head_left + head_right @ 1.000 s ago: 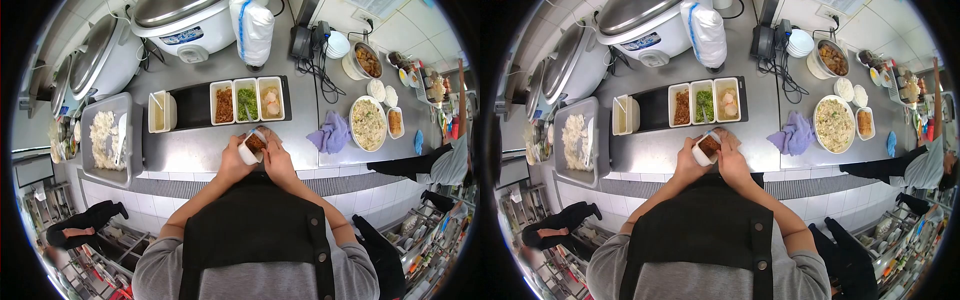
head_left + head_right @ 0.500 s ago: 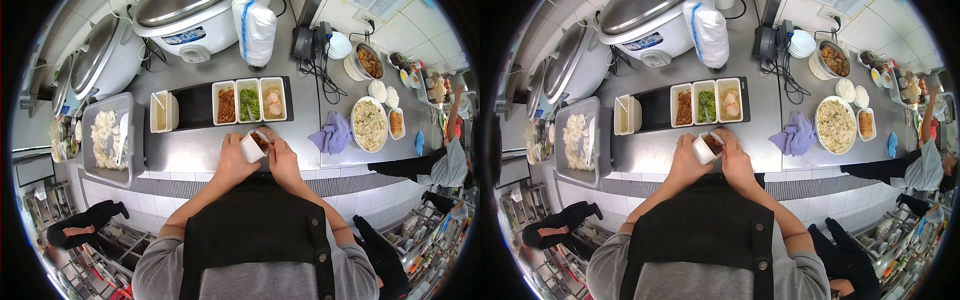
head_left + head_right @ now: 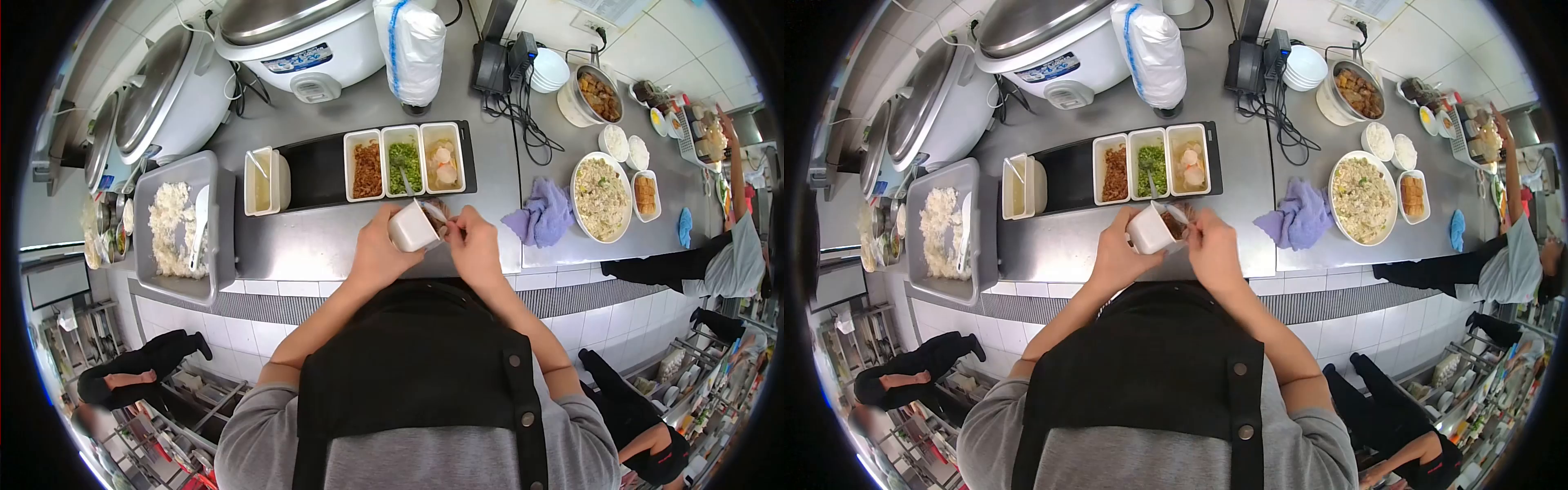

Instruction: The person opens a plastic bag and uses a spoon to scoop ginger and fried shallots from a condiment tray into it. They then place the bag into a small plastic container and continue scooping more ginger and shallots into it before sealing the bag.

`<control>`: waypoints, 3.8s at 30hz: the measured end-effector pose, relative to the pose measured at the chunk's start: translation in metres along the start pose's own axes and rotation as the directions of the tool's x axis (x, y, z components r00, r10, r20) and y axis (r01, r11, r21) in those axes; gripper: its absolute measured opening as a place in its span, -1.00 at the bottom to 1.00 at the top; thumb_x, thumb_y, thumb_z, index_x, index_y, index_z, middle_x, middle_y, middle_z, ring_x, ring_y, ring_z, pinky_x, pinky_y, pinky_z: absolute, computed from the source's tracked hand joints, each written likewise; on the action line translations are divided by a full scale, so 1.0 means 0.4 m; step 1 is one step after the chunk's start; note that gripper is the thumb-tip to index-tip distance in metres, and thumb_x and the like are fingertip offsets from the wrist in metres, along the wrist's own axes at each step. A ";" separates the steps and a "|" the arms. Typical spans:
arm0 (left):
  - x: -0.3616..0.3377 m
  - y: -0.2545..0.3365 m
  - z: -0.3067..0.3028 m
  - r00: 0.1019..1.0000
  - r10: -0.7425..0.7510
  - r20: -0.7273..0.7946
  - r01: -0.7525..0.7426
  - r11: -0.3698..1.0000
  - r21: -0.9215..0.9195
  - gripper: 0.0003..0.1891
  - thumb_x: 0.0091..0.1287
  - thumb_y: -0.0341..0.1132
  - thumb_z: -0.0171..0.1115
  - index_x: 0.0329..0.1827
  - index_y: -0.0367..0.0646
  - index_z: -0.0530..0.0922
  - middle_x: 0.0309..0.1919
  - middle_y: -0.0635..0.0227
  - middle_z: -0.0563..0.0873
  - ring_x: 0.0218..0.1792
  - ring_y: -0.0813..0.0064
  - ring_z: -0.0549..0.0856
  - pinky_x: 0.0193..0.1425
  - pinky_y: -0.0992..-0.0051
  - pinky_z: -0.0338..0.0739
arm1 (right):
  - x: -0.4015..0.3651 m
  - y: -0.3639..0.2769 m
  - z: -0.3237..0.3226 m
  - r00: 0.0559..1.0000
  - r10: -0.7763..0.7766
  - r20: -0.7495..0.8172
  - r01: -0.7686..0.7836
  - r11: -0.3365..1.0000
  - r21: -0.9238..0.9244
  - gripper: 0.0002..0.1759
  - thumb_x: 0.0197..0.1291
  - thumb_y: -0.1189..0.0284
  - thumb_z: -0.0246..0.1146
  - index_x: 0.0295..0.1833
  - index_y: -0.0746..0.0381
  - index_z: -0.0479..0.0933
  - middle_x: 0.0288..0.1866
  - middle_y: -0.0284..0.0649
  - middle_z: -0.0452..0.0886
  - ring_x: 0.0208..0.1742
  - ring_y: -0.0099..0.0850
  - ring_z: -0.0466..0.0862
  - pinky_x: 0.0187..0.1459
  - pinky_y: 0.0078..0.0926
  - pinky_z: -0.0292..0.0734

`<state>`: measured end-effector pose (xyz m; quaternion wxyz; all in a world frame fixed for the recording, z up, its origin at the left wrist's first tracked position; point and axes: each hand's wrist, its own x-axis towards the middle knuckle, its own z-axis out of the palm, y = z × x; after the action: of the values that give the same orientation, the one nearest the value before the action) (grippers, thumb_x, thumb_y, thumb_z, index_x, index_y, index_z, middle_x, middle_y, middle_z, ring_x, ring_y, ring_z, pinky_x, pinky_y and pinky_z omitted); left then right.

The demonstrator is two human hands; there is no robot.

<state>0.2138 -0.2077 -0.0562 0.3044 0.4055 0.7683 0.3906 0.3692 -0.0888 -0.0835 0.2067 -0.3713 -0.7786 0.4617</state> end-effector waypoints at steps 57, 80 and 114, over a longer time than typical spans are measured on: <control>-0.016 -0.027 -0.068 1.000 -0.007 0.007 0.008 0.989 -0.150 -0.31 0.05 -0.56 0.60 0.32 -0.12 0.57 0.12 0.34 0.72 0.13 0.44 0.72 0.26 0.29 0.68 | -0.007 -0.054 -0.014 0.996 0.035 0.078 -0.007 0.941 -0.337 -0.85 0.42 0.40 0.19 -0.07 0.26 0.45 -0.36 0.12 0.70 -0.32 0.19 0.71 -0.23 0.20 0.58; -0.027 -0.035 -0.082 1.000 -0.009 -0.030 0.006 0.997 -0.083 -0.32 0.04 -0.65 0.50 0.30 -0.07 0.58 0.23 0.26 0.62 0.22 0.30 0.69 0.12 0.36 0.77 | 0.003 -0.071 -0.012 0.978 0.100 0.184 -0.020 0.919 -0.395 -0.90 0.40 0.43 0.19 -0.07 0.23 0.49 -0.33 0.06 0.70 -0.26 0.17 0.71 -0.21 0.18 0.59; -0.028 -0.097 -0.105 0.995 0.081 0.063 -0.059 0.953 -0.297 -0.24 -0.01 -0.73 0.50 0.33 -0.05 0.56 0.44 0.22 0.50 0.40 0.28 0.58 0.32 0.30 0.67 | 0.007 -0.104 -0.001 0.963 -0.106 0.247 0.185 0.927 -0.326 -0.85 0.40 0.39 0.16 -0.07 0.25 0.48 -0.37 0.12 0.68 -0.22 0.16 0.70 -0.23 0.17 0.56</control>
<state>0.1715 -0.2464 -0.0659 0.3758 0.3969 0.6746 0.4961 0.3516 -0.0988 -0.0470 0.0826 -0.2881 -0.8914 0.3400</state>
